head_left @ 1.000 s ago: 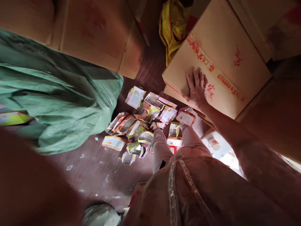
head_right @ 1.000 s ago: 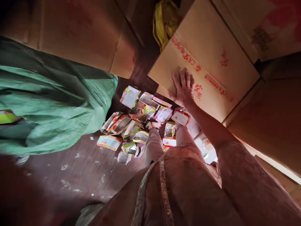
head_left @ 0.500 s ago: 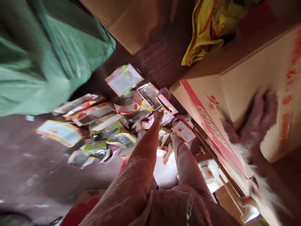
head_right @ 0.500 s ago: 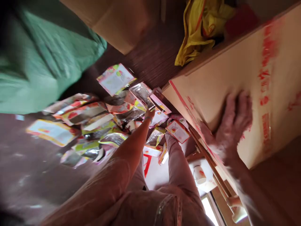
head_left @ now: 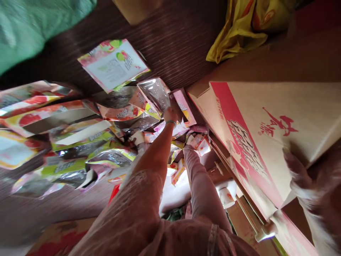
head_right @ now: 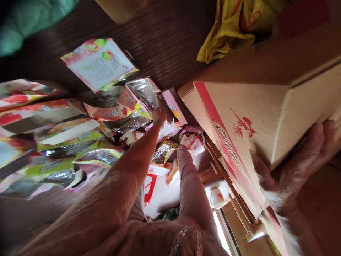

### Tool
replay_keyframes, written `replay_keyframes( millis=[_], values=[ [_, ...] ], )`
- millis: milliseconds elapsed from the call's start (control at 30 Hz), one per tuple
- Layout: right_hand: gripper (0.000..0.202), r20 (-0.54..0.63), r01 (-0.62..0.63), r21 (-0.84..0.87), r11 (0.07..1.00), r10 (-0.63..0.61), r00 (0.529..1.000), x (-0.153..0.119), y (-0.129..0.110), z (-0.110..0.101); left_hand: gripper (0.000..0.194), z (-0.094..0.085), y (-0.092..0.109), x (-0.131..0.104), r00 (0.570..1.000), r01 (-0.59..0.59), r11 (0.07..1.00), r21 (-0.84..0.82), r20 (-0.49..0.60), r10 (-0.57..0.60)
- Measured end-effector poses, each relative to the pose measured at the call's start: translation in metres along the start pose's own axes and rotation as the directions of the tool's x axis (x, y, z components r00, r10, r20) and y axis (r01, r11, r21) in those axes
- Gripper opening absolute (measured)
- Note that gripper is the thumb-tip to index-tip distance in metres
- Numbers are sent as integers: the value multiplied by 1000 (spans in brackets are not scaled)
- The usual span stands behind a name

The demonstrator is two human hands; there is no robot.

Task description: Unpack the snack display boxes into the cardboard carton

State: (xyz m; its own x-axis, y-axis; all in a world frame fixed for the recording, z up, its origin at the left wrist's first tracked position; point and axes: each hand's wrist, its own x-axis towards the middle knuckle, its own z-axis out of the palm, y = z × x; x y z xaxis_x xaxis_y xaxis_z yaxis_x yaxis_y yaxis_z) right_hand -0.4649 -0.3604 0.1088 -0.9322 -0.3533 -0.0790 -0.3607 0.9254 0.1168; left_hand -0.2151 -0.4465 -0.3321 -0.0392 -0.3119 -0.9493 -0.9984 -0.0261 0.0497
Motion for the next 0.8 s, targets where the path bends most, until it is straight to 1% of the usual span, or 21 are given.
replay_keyframes(
  millis=[33, 67, 100, 133, 167, 233, 300, 367, 400, 433, 467, 533, 567, 600, 633, 667, 700, 733, 767, 800],
  values=[
    [97, 130, 148, 12, 989, -149, 980, 2, -1, 3, 36, -9, 1, -7, 1000, -25, 1000, 9, -18, 25],
    [104, 210, 280, 41, 959, -282, 936, 4, 0, 8, 36, -20, 2, -15, 998, -47, 999, 19, -36, 48],
    [105, 221, 372, 68, 926, -378, 899, 5, 4, 14, 34, -33, 1, -25, 996, -67, 997, 26, -56, 68],
    [105, 177, 422, 84, 903, -431, 885, 6, 9, 22, 33, -47, 0, -36, 993, -85, 996, 41, -73, 88],
    [104, 132, 456, 86, 886, -464, 876, 6, 16, 31, 32, -62, -1, -49, 991, -100, 993, 63, -87, 106],
    [104, 53, 489, 63, 870, -492, 869, 7, 31, 53, 30, -94, -4, -77, 984, -121, 986, 115, -115, 134],
    [104, 25, 480, 38, 876, -481, 876, 10, 44, 76, 29, -128, -6, -110, 978, -120, 980, 159, -152, 145],
    [101, 24, 447, 59, 892, -449, 893, 12, 45, 96, 30, -160, -4, -145, 971, -116, 975, 189, -186, 151],
    [98, 13, 433, 98, 896, -436, 900, 10, 39, 103, 31, -176, -2, -164, 969, -112, 971, 209, -193, 154],
    [95, -18, 421, 157, 894, -423, 906, 6, 27, 107, 32, -191, 0, -182, 969, -108, 967, 231, -193, 155],
    [89, -59, 411, 231, 882, -409, 910, -1, 10, 106, 33, -206, 2, -200, 969, -107, 961, 254, -191, 158],
    [72, -115, 421, 425, 802, -413, 903, -28, -37, 93, 33, -233, 6, -235, 967, -115, 950, 291, -186, 174],
    [59, -87, 435, 525, 732, -463, 882, -45, -66, 81, 33, -246, 8, -252, 965, -122, 944, 305, -187, 186],
    [48, -20, 460, 639, 616, -584, 811, -64, -96, 68, 32, -257, 9, -267, 961, -135, 938, 319, -188, 202],
    [45, 61, 438, 750, 495, -711, 701, -82, -125, 56, 31, -267, 10, -281, 956, -150, 932, 330, -192, 221],
    [44, 123, 384, 820, 425, -786, 607, -97, -151, 45, 30, -277, 12, -294, 952, -162, 928, 336, -195, 236],
    [44, 205, 313, 841, 441, -795, 571, -107, -173, 36, 29, -285, 13, -306, 948, -174, 925, 339, -197, 250],
    [42, 294, 248, 829, 502, -767, 570, -112, -189, 31, 28, -293, 15, -317, 943, -189, 922, 337, -200, 266],
    [40, 345, 215, 818, 533, -755, 558, -111, -199, 29, 27, -299, 16, -327, 937, -206, 920, 334, -202, 284],
    [38, 387, 194, 794, 577, -724, 571, -104, -204, 28, 26, -305, 18, -337, 931, -225, 918, 327, -205, 301]
  ],
)
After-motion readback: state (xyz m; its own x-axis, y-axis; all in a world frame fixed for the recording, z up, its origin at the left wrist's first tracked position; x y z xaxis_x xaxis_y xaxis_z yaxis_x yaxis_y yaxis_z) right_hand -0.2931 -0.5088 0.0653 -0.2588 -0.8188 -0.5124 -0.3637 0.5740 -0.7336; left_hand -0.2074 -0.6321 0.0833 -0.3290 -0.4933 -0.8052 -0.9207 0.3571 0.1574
